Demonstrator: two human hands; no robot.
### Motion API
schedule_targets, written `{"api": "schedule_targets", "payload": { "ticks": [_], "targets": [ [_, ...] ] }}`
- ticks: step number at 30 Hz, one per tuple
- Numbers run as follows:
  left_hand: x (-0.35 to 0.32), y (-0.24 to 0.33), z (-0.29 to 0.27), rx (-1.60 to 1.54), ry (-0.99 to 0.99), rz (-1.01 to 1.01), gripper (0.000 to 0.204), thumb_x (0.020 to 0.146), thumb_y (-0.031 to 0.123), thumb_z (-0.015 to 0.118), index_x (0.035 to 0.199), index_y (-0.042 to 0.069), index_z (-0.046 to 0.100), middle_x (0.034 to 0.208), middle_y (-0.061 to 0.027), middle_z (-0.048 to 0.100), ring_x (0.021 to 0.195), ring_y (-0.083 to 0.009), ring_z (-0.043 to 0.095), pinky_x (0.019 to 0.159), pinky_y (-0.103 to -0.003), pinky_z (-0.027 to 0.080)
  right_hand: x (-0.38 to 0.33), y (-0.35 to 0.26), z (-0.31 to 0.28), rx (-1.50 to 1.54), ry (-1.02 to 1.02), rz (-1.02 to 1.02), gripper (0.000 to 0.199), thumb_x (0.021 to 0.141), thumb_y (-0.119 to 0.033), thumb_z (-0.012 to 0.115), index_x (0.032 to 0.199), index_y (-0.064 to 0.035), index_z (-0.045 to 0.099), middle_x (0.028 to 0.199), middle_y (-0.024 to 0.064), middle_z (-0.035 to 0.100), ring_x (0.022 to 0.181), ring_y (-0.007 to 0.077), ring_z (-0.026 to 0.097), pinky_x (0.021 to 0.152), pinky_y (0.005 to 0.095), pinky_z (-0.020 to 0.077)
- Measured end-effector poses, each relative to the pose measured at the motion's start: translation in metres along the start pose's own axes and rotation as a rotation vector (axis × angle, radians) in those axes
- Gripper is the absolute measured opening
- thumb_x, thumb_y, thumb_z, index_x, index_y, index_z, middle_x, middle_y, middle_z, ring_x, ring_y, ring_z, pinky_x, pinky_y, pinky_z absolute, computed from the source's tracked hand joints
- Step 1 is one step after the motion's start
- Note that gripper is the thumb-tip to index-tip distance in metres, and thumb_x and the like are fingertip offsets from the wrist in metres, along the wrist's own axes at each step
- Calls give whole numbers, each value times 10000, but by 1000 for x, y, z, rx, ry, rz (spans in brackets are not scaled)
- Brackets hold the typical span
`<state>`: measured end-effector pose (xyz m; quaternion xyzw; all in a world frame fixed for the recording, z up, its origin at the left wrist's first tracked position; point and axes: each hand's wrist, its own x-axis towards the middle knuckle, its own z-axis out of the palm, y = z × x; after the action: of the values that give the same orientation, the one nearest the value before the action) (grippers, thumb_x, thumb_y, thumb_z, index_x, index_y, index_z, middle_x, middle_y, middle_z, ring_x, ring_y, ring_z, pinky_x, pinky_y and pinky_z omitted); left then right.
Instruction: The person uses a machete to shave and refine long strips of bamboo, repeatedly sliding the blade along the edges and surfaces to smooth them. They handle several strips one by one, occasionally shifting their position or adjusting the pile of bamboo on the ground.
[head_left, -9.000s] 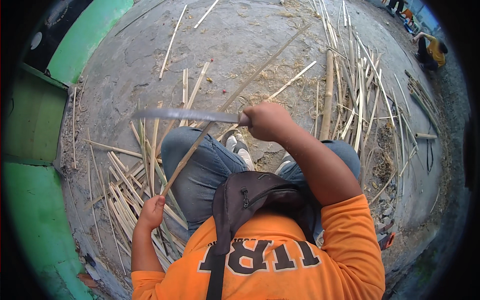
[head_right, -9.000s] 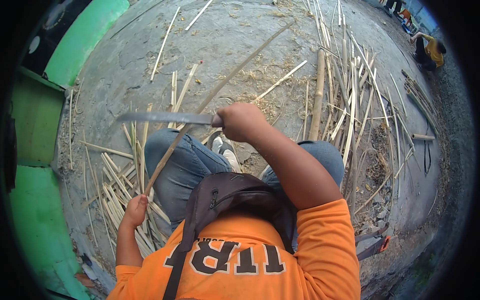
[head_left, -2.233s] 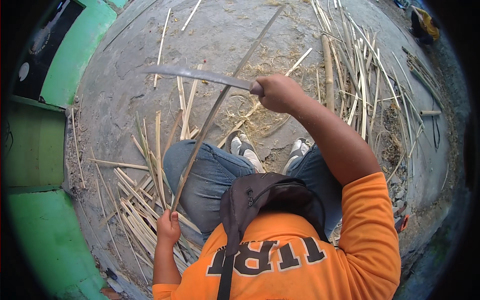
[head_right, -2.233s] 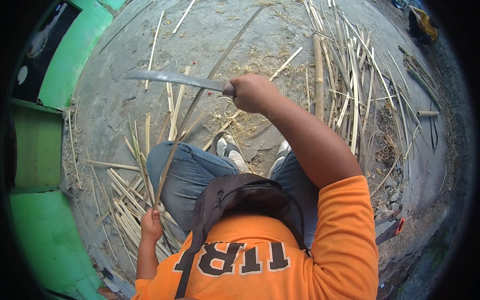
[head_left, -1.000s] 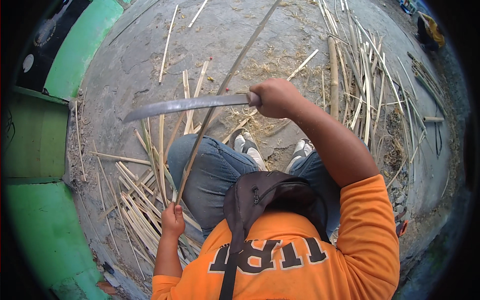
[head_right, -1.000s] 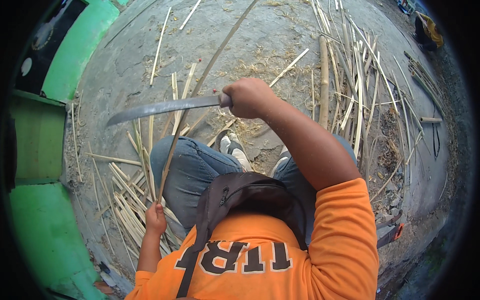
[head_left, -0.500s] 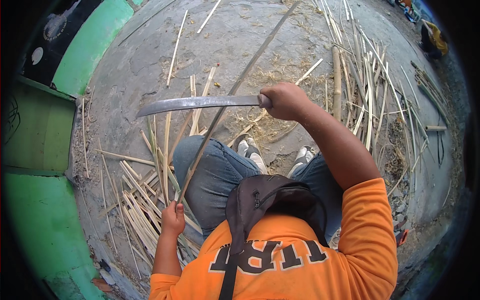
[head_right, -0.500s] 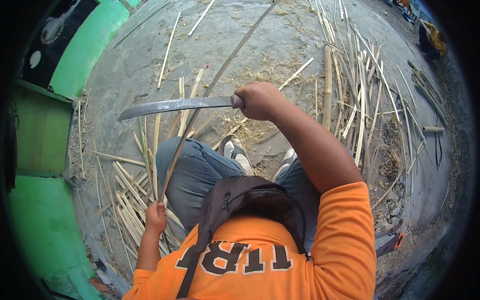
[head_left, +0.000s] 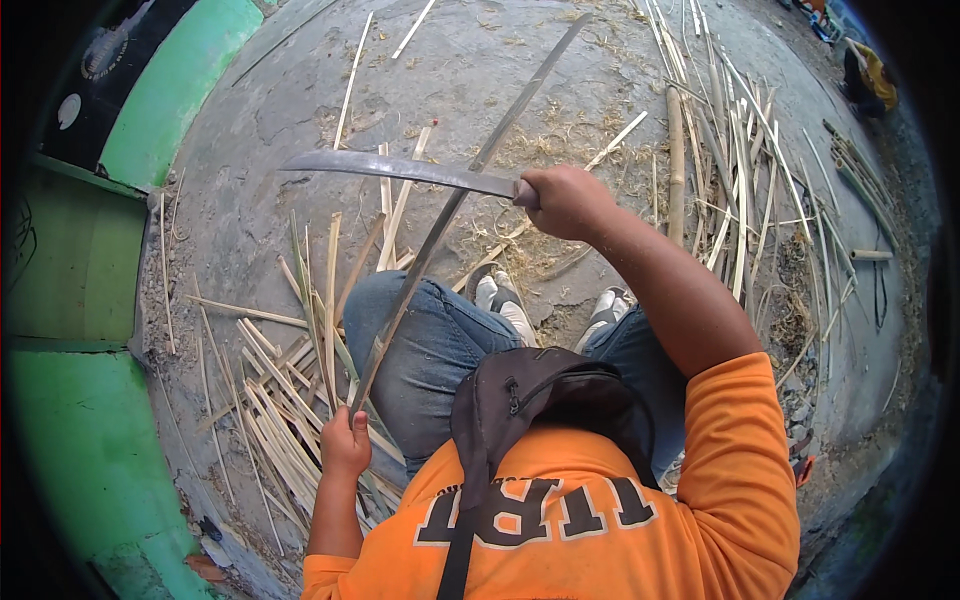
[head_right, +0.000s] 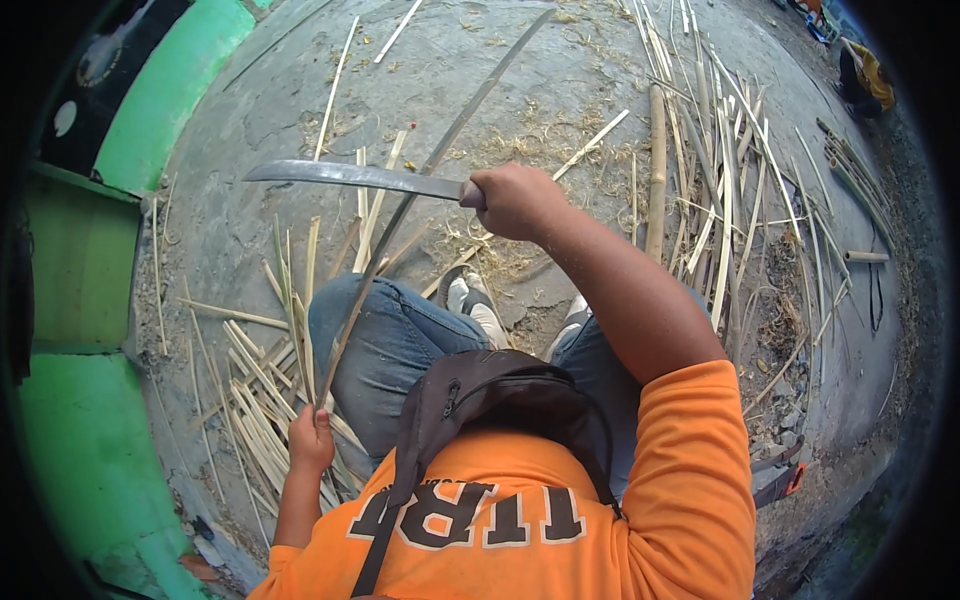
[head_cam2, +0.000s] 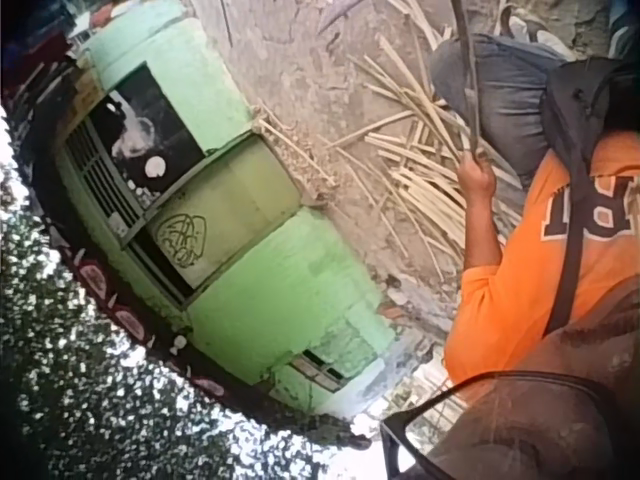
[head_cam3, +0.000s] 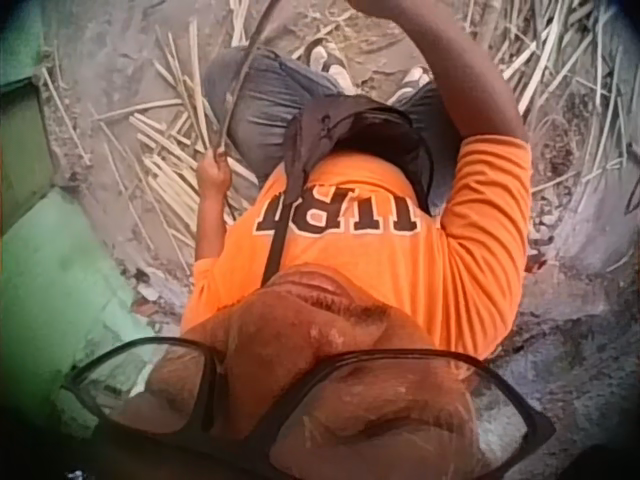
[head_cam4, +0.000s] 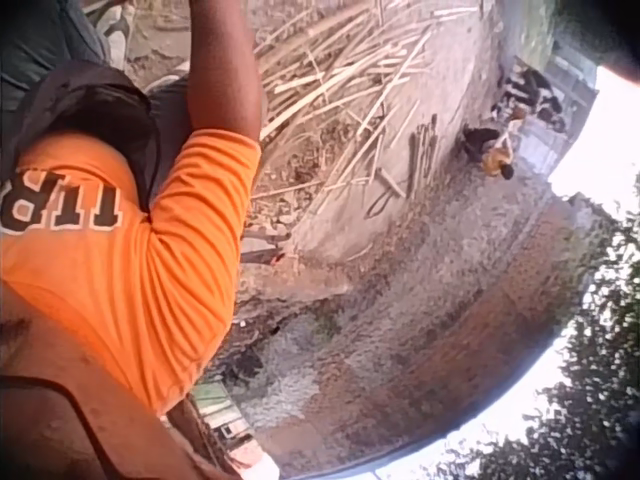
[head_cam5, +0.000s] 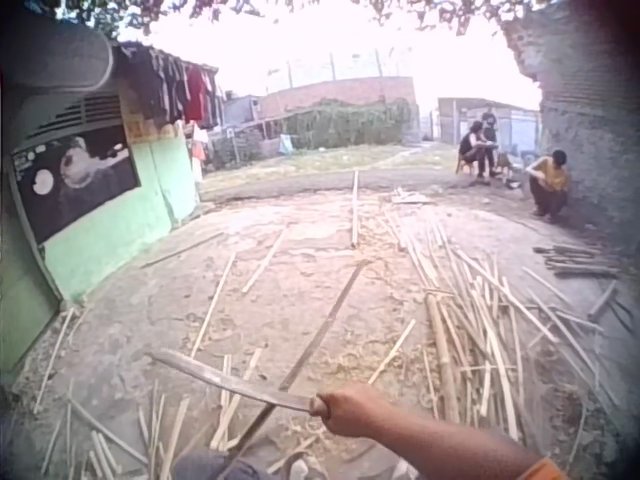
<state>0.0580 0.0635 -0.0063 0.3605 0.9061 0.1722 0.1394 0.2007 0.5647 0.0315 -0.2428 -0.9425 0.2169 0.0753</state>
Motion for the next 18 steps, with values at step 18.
{"api": "schedule_targets", "payload": {
  "ticks": [18],
  "targets": [
    [4, -10, 7, -26, 2, 56, 647, 1072, 597, 433, 901, -13, 562, 779, -292, 612, 792, -569, 597, 675, -582, 464, -10, -14, -3, -67, 17, -192, 80, 885, -209, 675, 917, -140, 700, 766, 146, 696, 775, 390, 703, 702, 506, 565]
  ]
}}
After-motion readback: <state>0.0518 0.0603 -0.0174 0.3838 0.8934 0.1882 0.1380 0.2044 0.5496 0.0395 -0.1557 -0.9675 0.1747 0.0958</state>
